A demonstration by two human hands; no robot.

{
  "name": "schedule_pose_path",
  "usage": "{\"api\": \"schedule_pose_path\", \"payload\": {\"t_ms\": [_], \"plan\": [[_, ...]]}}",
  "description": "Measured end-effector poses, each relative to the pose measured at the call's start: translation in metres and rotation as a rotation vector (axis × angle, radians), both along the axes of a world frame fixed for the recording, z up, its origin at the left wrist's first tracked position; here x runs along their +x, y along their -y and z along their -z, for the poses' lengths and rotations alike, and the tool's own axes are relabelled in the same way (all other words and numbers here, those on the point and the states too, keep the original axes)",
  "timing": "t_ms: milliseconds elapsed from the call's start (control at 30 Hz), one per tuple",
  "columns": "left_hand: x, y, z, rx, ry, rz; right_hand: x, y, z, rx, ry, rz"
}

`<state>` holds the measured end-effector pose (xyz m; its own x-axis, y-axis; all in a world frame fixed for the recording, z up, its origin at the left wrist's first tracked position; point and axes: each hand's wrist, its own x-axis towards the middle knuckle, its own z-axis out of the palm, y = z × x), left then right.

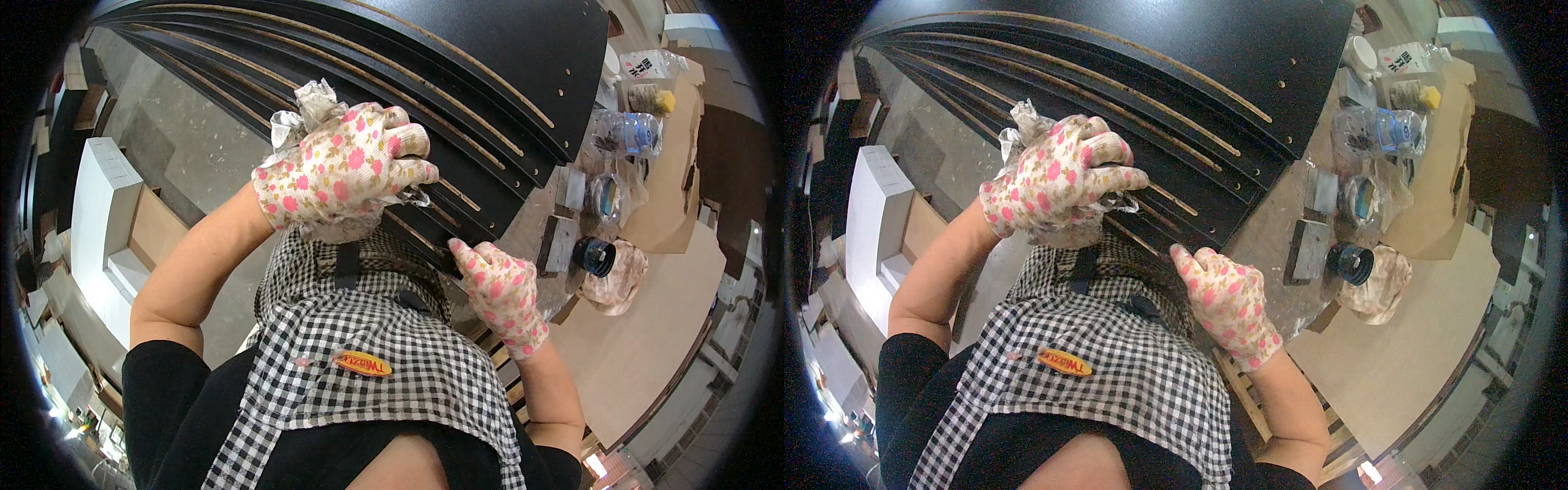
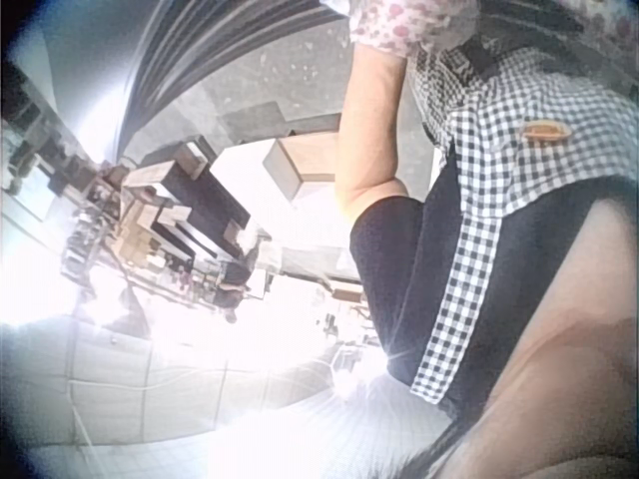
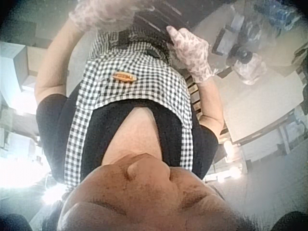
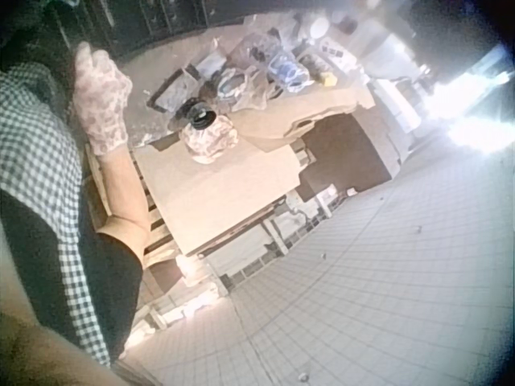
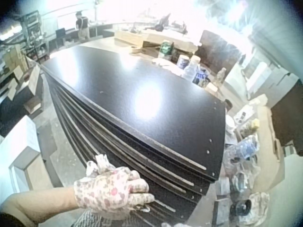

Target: The person wipes the edges and surfaces of stacked black wooden panels with a cloth, then applies a dark liquid finish to the edges using a small brush. The person continues wiping and handling the panels, then hands one panel to a coworker.

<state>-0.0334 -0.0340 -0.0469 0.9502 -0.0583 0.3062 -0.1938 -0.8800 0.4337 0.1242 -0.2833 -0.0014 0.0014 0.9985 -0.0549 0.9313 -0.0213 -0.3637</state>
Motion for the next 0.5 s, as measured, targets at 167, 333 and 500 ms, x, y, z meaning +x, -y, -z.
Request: {"api": "schedule_pose_path", "payload": {"t_ms": [167,333,500], "plan": [[0.003,0.001,-0.006,0.013,0.007,-0.001,0.003,0.005,0.0,-0.02,-0.065,0.011],[0.003,0.0,-0.008,0.03,-0.008,0.024,0.006,0.006,0.002,0.05,-0.235,0.049],[0.001,-0.001,0.005,0.025,0.024,0.002,0.008,0.006,0.003,0.041,-0.09,0.002]]}}
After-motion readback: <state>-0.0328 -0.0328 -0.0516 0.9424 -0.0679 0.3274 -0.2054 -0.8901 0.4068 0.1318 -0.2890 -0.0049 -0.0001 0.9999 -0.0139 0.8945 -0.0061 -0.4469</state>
